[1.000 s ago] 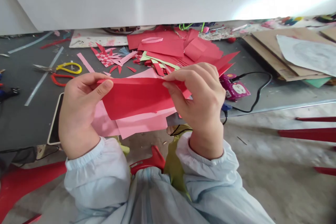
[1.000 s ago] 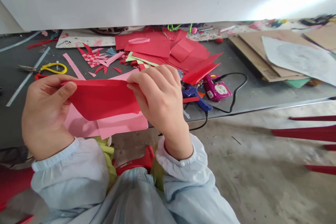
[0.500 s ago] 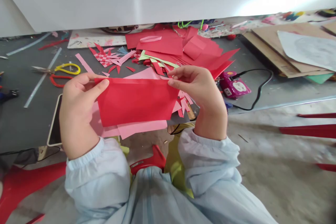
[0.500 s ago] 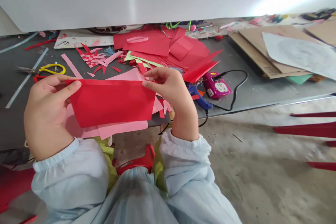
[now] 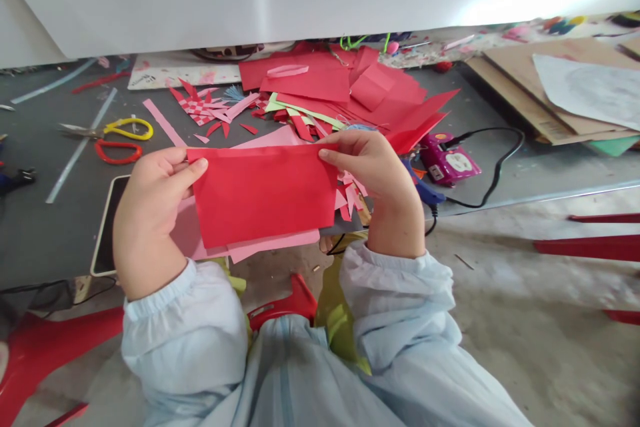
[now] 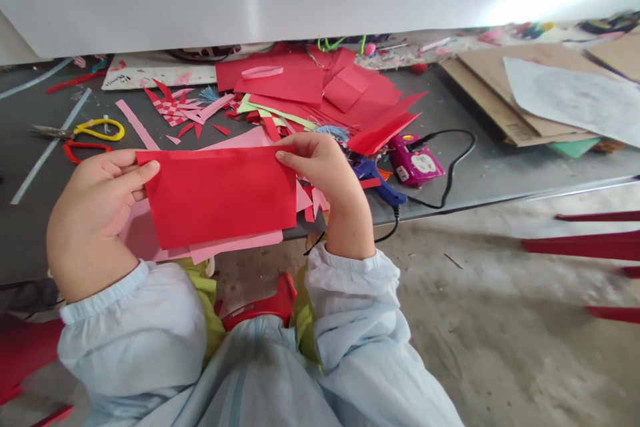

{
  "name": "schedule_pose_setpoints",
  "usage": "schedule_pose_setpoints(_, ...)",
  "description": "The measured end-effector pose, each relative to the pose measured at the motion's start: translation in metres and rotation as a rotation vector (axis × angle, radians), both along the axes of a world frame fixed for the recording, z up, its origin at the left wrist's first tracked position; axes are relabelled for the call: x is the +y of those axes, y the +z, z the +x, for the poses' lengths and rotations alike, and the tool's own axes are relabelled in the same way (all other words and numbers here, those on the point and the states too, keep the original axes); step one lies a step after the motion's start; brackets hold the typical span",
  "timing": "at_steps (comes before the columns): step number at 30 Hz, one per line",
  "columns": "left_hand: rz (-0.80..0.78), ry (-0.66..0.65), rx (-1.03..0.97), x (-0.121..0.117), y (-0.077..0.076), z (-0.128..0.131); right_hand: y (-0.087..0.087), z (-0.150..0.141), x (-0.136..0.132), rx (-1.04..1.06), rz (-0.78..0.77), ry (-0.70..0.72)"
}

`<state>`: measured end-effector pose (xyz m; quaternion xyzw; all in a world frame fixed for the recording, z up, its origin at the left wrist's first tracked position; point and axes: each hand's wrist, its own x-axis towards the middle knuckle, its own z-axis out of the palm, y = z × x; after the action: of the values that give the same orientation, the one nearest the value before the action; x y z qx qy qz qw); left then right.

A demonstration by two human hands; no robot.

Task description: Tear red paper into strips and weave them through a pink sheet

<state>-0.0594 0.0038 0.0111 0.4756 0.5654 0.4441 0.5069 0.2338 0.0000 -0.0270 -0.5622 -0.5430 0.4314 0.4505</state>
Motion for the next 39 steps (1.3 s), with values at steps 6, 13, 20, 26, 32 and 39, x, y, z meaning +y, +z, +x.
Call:
schedule_pose_setpoints(6,-0.046,0.042,-0.043,-0.003,0.007,0.004,-0.005,0.0,0.004,0.071,0.087,-0.082)
schedule_pose_setpoints(13,0.113,0.03,-0.057,0.002,-0.005,0.004,-0.007,-0.001,0.008,0.059,0.182,-0.146)
schedule_pose_setpoints(20,0.256,-0.052,0.097,-0.002,-0.004,0.008,-0.005,-0.001,0.003,-0.31,0.251,-0.228)
schedule_pose_setpoints(26,0.225,-0.124,0.208,-0.005,-0.001,0.01,0.013,-0.028,-0.014,-0.577,0.575,-0.167)
schedule_pose_setpoints(32,0.229,-0.168,0.225,-0.008,0.002,0.014,0.012,-0.065,-0.018,-0.581,0.672,0.025)
schedule_pose_setpoints(39,0.129,-0.248,0.15,-0.005,0.003,0.012,0.003,-0.071,-0.014,-0.485,0.736,0.018)
